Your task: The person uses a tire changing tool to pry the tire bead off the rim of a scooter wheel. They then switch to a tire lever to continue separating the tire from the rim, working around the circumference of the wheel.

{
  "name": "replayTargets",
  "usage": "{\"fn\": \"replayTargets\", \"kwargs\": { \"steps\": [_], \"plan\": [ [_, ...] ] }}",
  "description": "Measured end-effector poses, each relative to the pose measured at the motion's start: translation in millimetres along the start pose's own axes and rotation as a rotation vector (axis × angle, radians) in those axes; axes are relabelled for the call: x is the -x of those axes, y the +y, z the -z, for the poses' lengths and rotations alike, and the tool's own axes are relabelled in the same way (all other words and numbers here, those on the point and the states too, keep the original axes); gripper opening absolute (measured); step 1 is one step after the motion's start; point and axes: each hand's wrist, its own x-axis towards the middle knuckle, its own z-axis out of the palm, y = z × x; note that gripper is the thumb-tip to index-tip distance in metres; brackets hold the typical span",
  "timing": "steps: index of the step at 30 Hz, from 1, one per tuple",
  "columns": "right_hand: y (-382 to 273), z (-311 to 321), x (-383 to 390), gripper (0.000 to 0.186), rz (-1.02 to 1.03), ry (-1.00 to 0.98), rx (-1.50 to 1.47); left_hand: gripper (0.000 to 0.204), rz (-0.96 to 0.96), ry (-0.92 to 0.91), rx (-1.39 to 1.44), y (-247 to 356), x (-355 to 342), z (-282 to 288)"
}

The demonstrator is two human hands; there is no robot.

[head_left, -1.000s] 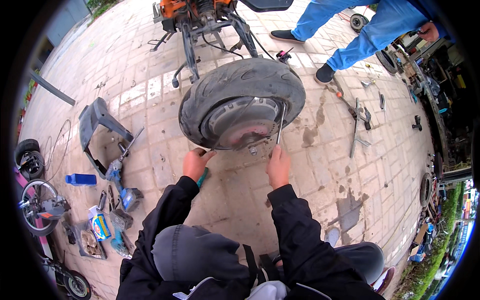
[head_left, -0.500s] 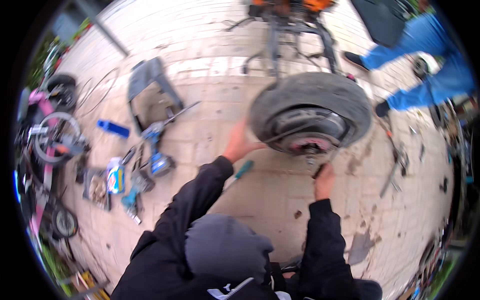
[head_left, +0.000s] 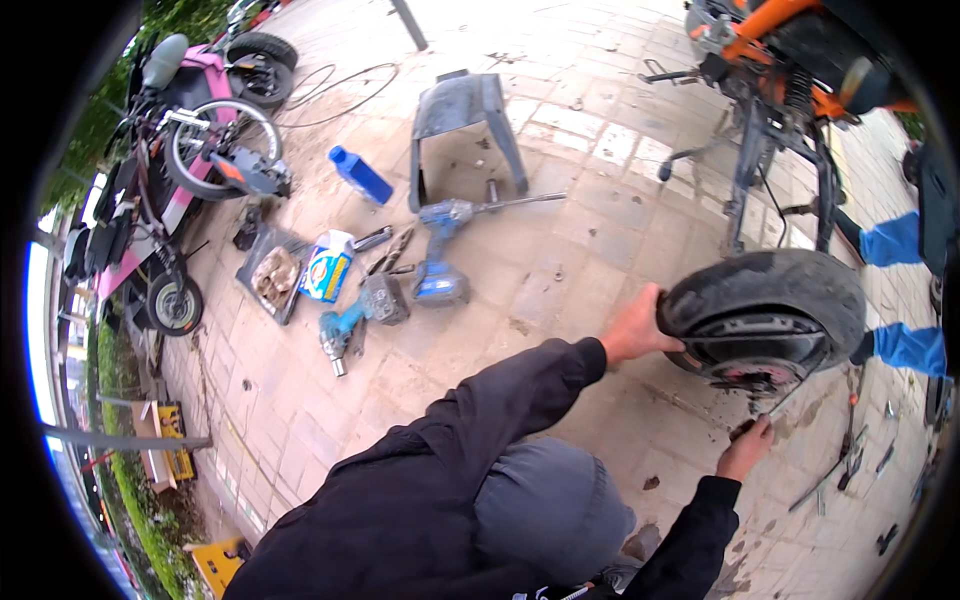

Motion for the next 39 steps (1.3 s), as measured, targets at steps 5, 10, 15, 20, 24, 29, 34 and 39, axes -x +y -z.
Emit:
{"fn": "replayTargets", "kwargs": {
  "steps": [5,10,15,20,24,29,34,39],
  "plan": [
    [-4,16,-12,0.027,-0.197,-0.116,-0.091,0.094,-0.125,0.045,-0.093,12,9,-2],
    [56,30,-43,0.024,0.589,0.03,0.949,0.088,-0.135,-0.011,-0.082,9,-11,-4],
    [-4,-12,-4,0.045,0.153,0.201,0.446,0.078,-0.069,-0.077,0.089,14,-11,-2],
    [-23,-17,20,0.047,0.043,0.232,0.305,0.075,-0.081,-0.073,-0.057,27,7,-3],
    [-38,-7,32,0.044,-0.03,0.223,0.354,0.072,-0.073,-0.034,-0.108,49,21,-9],
    [-48,-11,33,0.035,0.204,0.278,0.372,0.068,-0.105,-0.012,-0.064,42,14,-14],
    [-74,-11,37,0.03,0.08,0.202,0.124,0.067,-0.114,0.013,-0.039,39,11,-23],
    [-84,-9,52,0.026,-0.086,0.135,-0.124,0.065,-0.121,-0.014,-0.167,74,17,-20]
  ]
}}
